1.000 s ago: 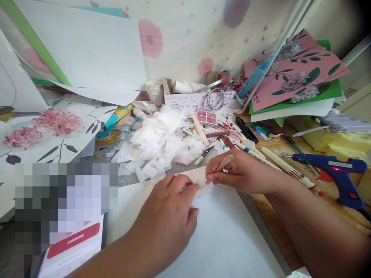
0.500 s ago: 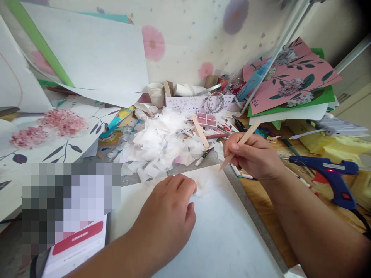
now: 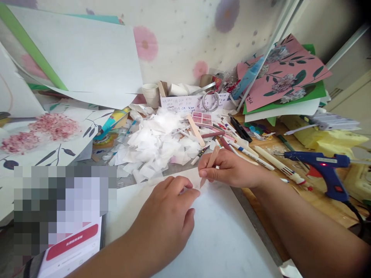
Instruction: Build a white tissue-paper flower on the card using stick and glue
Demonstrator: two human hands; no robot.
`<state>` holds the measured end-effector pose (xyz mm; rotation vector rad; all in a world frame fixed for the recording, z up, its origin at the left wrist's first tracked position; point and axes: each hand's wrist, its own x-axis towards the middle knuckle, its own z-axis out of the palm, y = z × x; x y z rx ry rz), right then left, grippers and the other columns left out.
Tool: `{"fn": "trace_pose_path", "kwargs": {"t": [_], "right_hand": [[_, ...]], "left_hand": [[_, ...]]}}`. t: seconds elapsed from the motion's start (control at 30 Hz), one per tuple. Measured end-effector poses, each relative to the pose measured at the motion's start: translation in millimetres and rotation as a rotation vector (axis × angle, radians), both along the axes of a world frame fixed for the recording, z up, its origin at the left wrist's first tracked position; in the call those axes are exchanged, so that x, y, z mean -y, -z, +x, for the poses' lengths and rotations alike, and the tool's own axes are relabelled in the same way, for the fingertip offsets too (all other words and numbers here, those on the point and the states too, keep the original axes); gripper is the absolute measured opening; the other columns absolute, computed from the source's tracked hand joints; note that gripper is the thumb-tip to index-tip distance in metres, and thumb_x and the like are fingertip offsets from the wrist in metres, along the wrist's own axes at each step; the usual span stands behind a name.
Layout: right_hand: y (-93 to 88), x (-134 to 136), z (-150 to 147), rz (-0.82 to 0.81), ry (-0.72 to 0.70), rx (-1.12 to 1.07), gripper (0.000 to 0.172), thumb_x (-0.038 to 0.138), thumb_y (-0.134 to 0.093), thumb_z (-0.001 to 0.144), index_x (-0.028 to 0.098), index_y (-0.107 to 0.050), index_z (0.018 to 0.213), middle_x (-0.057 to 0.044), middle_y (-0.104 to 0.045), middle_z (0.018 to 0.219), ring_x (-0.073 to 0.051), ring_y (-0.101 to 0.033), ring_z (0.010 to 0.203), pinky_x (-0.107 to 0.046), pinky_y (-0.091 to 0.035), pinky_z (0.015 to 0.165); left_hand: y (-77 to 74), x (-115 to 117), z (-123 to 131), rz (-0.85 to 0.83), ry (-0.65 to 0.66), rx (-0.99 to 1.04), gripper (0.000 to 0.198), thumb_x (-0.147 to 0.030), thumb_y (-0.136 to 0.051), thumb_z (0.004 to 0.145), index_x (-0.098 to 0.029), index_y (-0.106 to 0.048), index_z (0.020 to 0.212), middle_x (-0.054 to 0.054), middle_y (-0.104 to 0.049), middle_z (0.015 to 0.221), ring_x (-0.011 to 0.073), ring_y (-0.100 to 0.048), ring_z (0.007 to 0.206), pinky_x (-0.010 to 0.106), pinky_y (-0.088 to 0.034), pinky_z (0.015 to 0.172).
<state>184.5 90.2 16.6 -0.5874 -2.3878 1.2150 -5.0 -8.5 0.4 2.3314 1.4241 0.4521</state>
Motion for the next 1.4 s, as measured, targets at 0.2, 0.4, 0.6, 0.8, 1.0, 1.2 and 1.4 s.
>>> {"fn": "trace_pose_path", "kwargs": {"t": [0.2, 0.4, 0.6, 0.8, 1.0, 1.2, 1.4], "right_hand": [[0.3, -2, 0, 0.008, 0.062, 0.021, 0.027, 0.027, -0.049, 0.091, 0.012, -0.060, 0.071, -0.001, -0.054, 0.069, -0.009, -0.049, 0.061, -0.020, -0.038, 0.056], [2.1, -3, 3, -0.051, 0.105, 0.030, 0.026, 0.030, -0.052, 0.090, 0.012, -0.058, 0.071, 0.000, -0.052, 0.066, -0.009, -0.048, 0.059, -0.020, -0.037, 0.056], [4.6, -4, 7, -0.273, 0.183, -0.161, 0.026, 0.036, -0.057, 0.087, 0.013, -0.056, 0.075, 0.002, -0.050, 0.059, -0.009, -0.046, 0.054, -0.020, -0.035, 0.050], [6.5, -5, 2, -0.125, 0.255, -0.248, 0.024, 0.033, -0.053, 0.089, 0.014, -0.059, 0.076, -0.001, -0.053, 0.065, -0.011, -0.049, 0.057, -0.022, -0.039, 0.053], [8.6, -14, -11, 0.292, 0.416, -0.241, 0.027, 0.030, -0.042, 0.094, 0.016, -0.061, 0.080, -0.007, -0.059, 0.089, -0.020, -0.054, 0.095, -0.032, -0.041, 0.082], [6.6, -27, -32, 0.465, 0.357, 0.129, 0.020, 0.014, -0.052, 0.084, 0.020, -0.061, 0.101, -0.002, -0.063, 0.089, -0.017, -0.057, 0.082, -0.025, -0.041, 0.070], [10.5, -36, -65, 0.571, 0.282, 0.245, 0.025, 0.008, -0.059, 0.076, 0.019, -0.065, 0.097, -0.005, -0.057, 0.093, -0.018, -0.055, 0.086, -0.026, -0.039, 0.074]], "left_hand": [[1.1, 0, -1, -0.007, 0.004, 0.004, 0.034, -0.008, -0.046, 0.076, -0.026, -0.062, 0.100, 0.002, -0.054, 0.103, 0.0199, -0.050, 0.096, 0.039, -0.044, 0.086], [-1.3, 0, 0, -0.024, 0.008, -0.007, 0.034, -0.007, -0.045, 0.077, -0.026, -0.063, 0.099, 0.002, -0.054, 0.104, 0.0199, -0.050, 0.096, 0.040, -0.044, 0.087], [-2.8, 0, 0, -0.033, 0.004, -0.002, 0.034, -0.008, -0.045, 0.078, -0.025, -0.063, 0.101, 0.002, -0.055, 0.106, 0.0203, -0.050, 0.098, 0.041, -0.044, 0.089], [-2.2, 1, 0, -0.020, -0.005, 0.003, 0.032, -0.009, -0.046, 0.077, -0.025, -0.063, 0.099, 0.003, -0.054, 0.108, 0.0208, -0.049, 0.098, 0.041, -0.044, 0.089], [-1.9, 4, -1, -0.020, -0.007, 0.004, 0.030, -0.013, -0.046, 0.078, -0.024, -0.063, 0.099, 0.003, -0.055, 0.108, 0.0222, -0.049, 0.098, 0.043, -0.044, 0.088], [-3.5, 4, -1, -0.006, -0.010, -0.003, 0.030, -0.013, -0.044, 0.079, -0.021, -0.064, 0.100, 0.006, -0.057, 0.107, 0.0231, -0.049, 0.097, 0.043, -0.045, 0.088], [-4.4, 3, -1, -0.027, -0.020, -0.011, 0.028, -0.015, -0.044, 0.079, -0.020, -0.065, 0.098, 0.006, -0.058, 0.108, 0.0242, -0.050, 0.097, 0.044, -0.045, 0.089]]}}
